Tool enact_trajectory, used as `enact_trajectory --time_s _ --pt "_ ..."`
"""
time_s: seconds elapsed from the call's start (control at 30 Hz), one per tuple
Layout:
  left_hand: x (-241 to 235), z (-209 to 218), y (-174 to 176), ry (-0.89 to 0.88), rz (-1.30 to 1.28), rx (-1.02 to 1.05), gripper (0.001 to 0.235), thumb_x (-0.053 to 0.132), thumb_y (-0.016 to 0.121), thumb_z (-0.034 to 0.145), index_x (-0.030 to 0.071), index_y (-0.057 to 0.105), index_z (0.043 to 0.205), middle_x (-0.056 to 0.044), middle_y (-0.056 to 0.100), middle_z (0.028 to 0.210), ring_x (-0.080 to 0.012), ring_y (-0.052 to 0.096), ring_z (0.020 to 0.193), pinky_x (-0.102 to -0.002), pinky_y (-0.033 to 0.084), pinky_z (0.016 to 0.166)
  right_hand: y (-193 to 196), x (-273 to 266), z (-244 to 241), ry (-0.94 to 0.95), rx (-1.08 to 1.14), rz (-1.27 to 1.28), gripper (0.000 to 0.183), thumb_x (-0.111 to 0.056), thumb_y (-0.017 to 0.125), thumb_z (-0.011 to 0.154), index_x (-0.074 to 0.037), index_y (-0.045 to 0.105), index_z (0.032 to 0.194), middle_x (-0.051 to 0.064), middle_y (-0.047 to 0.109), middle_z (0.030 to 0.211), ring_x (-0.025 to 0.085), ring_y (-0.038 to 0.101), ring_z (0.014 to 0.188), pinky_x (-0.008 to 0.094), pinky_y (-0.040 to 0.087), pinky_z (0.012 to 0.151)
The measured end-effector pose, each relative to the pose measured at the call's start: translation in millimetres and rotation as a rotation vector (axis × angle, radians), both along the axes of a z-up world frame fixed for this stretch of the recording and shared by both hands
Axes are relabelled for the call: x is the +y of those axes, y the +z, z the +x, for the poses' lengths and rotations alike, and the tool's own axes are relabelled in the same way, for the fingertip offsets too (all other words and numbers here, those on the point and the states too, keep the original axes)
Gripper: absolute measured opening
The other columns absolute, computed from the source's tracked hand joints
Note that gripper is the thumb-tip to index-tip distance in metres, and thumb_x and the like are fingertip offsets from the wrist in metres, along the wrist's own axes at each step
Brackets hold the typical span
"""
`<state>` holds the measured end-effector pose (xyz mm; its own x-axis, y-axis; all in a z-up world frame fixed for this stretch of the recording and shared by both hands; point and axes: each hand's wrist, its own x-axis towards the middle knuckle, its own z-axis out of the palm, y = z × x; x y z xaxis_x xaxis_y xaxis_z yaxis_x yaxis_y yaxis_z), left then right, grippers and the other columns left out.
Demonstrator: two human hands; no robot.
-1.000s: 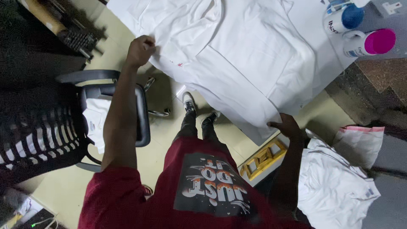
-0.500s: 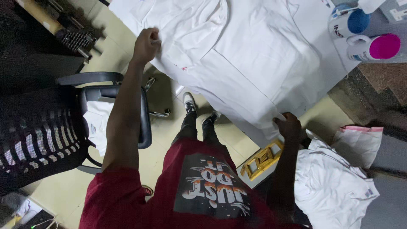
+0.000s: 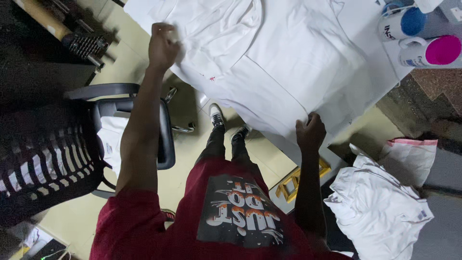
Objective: The person folds white polo shirts on a table and places them on a nearby chair. They repeatedly pick up shirts, smooth them, fold the sleeves and body, and stack the finished shirts on the chair.
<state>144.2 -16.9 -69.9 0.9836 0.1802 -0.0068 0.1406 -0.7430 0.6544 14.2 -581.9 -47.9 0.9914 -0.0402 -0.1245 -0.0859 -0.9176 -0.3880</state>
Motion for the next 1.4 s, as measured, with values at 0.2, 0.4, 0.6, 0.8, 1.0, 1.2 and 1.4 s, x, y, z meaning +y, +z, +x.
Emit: enact_trajectory --time_s 0.2,0.4,0.6,0.8,1.0,1.2,1.4 --pt "15.3 1.8 -0.7 0.012 -0.02 0.303 0.047 0.019 0.075 0.096 0.002 0.06 0.137 -0.019 0.069 0.131 -0.0341 0.068 0.113 -0.046 0.055 0.091 -7.3 -4.3 1.6 0.087 -0.018 -0.055 0.038 -0.029 0.073 0.093 0.005 0.068 0.108 0.024 0.069 0.098 0.046 0.064 0.092 0.054 0.049 0.08" --pt "55.4 3.0 -26.9 -0.136 -0.38 0.081 0.031 0.02 0.045 0.116 -0.002 0.055 0.135 -0.006 0.063 0.083 -0.0131 0.056 0.058 -0.031 0.051 0.045 -15.4 -18.5 3.1 0.042 0.056 0.076 0.035 -0.038 0.068 0.096 -0.004 0.059 0.096 0.021 0.067 0.089 0.05 0.062 0.083 0.058 0.041 0.071" --pt "87.6 16.8 -33.4 -0.133 0.057 0.039 0.029 0.033 0.054 0.114 0.006 0.058 0.103 -0.013 0.062 0.082 -0.0333 0.057 0.07 -0.049 0.036 0.059 9.9 -17.4 3.5 -0.118 0.243 0.104 0.04 -0.046 0.075 0.092 -0.009 0.063 0.083 0.011 0.057 0.069 0.034 0.054 0.067 0.048 0.039 0.064" --pt "43.1 10.5 -28.9 0.106 0.196 -0.065 0.023 0.015 0.077 0.095 0.003 0.063 0.11 -0.018 0.066 0.101 -0.037 0.065 0.09 -0.052 0.051 0.07 -8.3 -39.7 -8.9 -0.028 0.256 -0.055 0.049 -0.053 0.071 0.092 -0.004 0.07 0.09 0.018 0.07 0.083 0.044 0.065 0.077 0.054 0.044 0.067" --pt "-57.0 -31.2 -7.5 0.145 0.346 -0.056 0.05 0.027 0.084 0.086 0.002 0.055 0.118 -0.018 0.065 0.106 -0.0361 0.067 0.091 -0.049 0.055 0.073 -10.1 -28.5 -17.9 -0.159 -0.092 -0.245 0.036 -0.039 0.091 0.076 -0.015 0.078 0.099 0.017 0.059 0.114 0.04 0.051 0.1 0.054 0.046 0.074" --pt "-131.5 -62.0 1.0 0.117 -0.125 0.355 0.036 0.027 0.066 0.1 0.005 0.058 0.128 -0.024 0.07 0.116 -0.0464 0.068 0.112 -0.059 0.051 0.094 14.6 82.2 15.8 -0.118 -0.201 0.47 0.02 -0.003 0.078 0.087 -0.001 0.066 0.103 0.019 0.064 0.099 0.042 0.063 0.099 0.049 0.051 0.088" --pt "-214.6 -115.0 -51.7 0.578 -1.775 0.456 0.031 0.018 0.071 0.088 -0.004 0.065 0.108 -0.018 0.069 0.085 -0.0252 0.071 0.059 -0.035 0.063 0.049 -13.7 175.3 67.1 -0.398 0.789 1.544 0.055 -0.057 0.062 0.101 -0.009 0.052 0.126 0.01 0.059 0.126 0.029 0.062 0.12 0.045 0.047 0.107"
